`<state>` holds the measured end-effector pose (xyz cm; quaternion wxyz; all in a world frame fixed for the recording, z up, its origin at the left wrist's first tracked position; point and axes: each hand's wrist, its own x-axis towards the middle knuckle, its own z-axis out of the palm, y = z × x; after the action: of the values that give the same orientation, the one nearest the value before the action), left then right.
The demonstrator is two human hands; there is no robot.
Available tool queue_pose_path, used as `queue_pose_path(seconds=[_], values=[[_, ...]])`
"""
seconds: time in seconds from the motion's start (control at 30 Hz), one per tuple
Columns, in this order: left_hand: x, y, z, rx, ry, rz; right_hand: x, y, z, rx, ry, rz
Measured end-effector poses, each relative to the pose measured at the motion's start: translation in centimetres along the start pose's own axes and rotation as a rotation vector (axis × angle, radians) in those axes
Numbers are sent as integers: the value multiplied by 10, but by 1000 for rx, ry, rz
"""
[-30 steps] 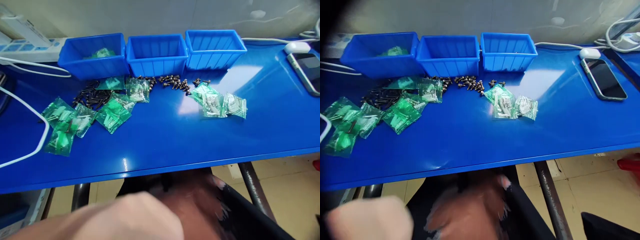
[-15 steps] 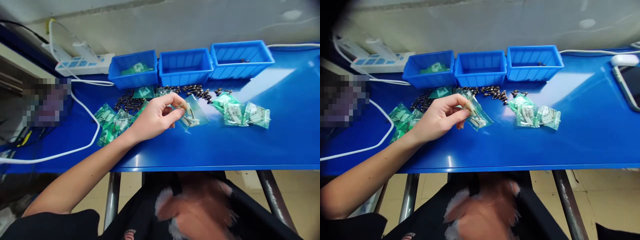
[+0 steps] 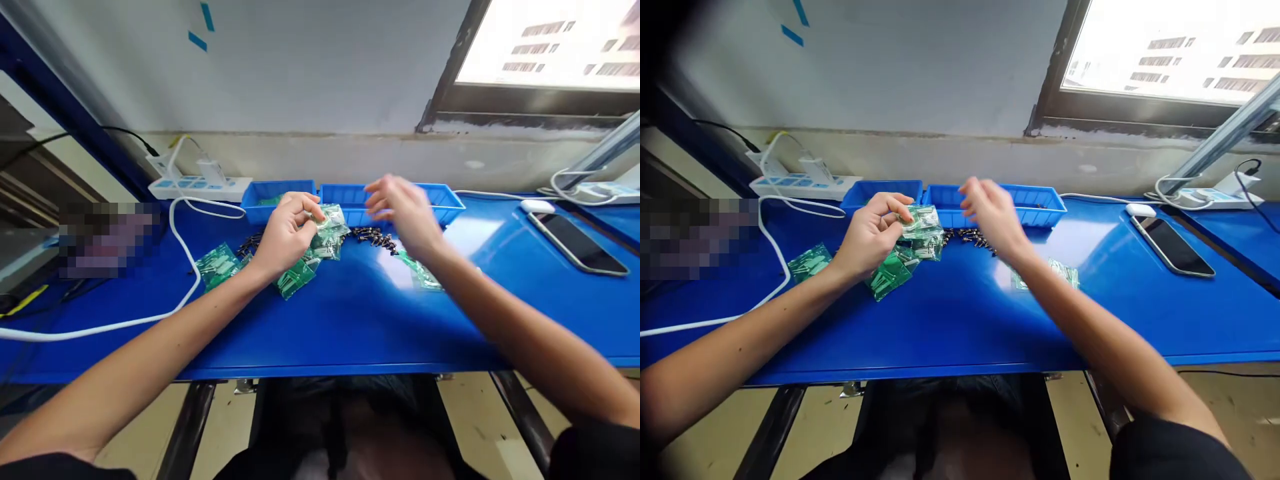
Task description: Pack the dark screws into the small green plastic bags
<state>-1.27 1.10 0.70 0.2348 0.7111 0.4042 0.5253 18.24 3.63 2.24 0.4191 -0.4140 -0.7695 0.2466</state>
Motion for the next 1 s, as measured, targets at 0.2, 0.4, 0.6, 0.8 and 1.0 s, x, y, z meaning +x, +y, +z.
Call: queue_pose_path(seconds=[0.2,0.4,0.6,0.8,1.0], values=[[-28,4,6,133,-132,114,-50,-8,46,252,-103,82],[-38,-7,7,318,-320,234,-55,6,50,165,-80,45],[-31,-22,4,337,-535,358,-55,14,38,35,-149,-51],[-29,-24,-2,368,-612,332,-53,16,32,-43,-125,-85],[-33,-13,-3,470,-574,393,-53,13,29,-57,-173,-86]])
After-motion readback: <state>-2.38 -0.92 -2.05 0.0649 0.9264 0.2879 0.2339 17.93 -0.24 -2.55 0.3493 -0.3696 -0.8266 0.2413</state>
